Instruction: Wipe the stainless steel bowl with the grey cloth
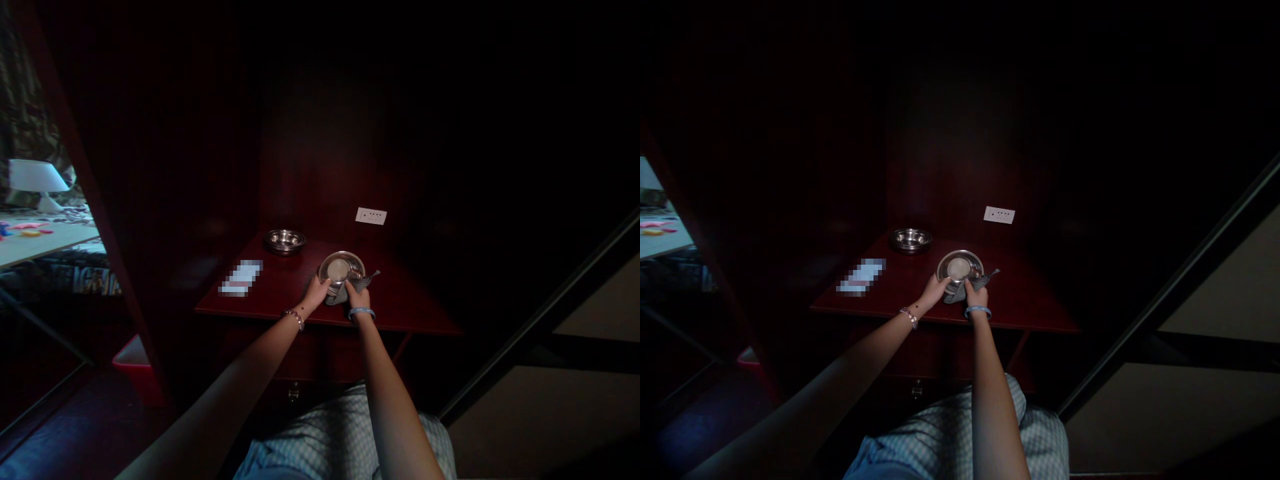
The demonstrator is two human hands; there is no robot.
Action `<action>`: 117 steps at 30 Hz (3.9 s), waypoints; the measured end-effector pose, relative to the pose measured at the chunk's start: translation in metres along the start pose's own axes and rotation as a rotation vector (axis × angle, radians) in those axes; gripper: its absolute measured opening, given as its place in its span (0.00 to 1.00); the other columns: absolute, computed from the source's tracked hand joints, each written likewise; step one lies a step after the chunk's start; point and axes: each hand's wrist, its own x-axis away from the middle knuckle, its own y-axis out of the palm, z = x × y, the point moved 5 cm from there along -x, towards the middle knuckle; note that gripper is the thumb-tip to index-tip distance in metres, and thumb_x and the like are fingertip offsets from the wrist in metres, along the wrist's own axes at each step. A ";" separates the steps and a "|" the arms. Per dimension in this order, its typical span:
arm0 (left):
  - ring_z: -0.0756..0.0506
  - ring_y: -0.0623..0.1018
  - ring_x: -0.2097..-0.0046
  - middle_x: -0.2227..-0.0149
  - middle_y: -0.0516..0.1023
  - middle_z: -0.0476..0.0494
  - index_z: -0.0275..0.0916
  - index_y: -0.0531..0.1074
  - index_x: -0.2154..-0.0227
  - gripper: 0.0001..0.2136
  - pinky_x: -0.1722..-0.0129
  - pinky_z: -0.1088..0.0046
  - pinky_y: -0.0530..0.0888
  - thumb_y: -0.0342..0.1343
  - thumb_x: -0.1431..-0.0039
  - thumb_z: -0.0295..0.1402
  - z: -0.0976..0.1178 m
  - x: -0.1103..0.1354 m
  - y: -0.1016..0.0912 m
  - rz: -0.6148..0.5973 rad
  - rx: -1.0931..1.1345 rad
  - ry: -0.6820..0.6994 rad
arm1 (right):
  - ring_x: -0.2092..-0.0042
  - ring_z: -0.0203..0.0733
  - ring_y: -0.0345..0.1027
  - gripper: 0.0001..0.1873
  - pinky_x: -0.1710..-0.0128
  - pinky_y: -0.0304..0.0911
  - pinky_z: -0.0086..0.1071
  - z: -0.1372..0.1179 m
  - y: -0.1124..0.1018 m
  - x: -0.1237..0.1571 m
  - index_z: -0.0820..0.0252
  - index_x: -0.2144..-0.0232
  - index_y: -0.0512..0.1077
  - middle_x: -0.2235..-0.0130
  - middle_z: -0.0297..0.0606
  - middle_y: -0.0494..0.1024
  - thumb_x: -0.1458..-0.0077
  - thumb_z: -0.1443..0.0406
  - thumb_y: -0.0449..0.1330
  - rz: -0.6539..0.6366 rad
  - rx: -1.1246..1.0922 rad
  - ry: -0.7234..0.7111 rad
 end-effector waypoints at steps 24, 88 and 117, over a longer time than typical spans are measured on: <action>0.45 0.77 0.61 0.64 0.79 0.41 0.36 0.73 0.65 0.08 0.58 0.70 0.71 0.53 0.49 0.28 0.009 0.001 -0.009 0.097 -0.086 0.042 | 0.58 0.48 0.74 0.19 0.58 0.67 0.34 0.002 0.001 -0.001 0.65 0.67 0.75 0.63 0.45 0.80 0.58 0.57 0.62 -0.017 -0.012 0.008; 0.46 0.78 0.62 0.65 0.80 0.41 0.32 0.74 0.68 0.08 0.58 0.72 0.72 0.51 0.49 0.25 0.002 0.001 0.003 -0.066 -0.161 0.032 | 0.58 0.47 0.74 0.18 0.59 0.68 0.34 0.001 0.000 0.000 0.65 0.67 0.75 0.63 0.45 0.80 0.59 0.58 0.62 -0.001 -0.081 0.023; 0.44 0.79 0.61 0.63 0.80 0.39 0.34 0.74 0.66 0.09 0.61 0.74 0.71 0.54 0.47 0.33 0.014 0.006 -0.006 0.019 -0.165 0.004 | 0.58 0.48 0.74 0.17 0.58 0.67 0.34 0.000 -0.001 0.002 0.65 0.68 0.75 0.64 0.44 0.80 0.59 0.58 0.62 0.001 -0.053 0.026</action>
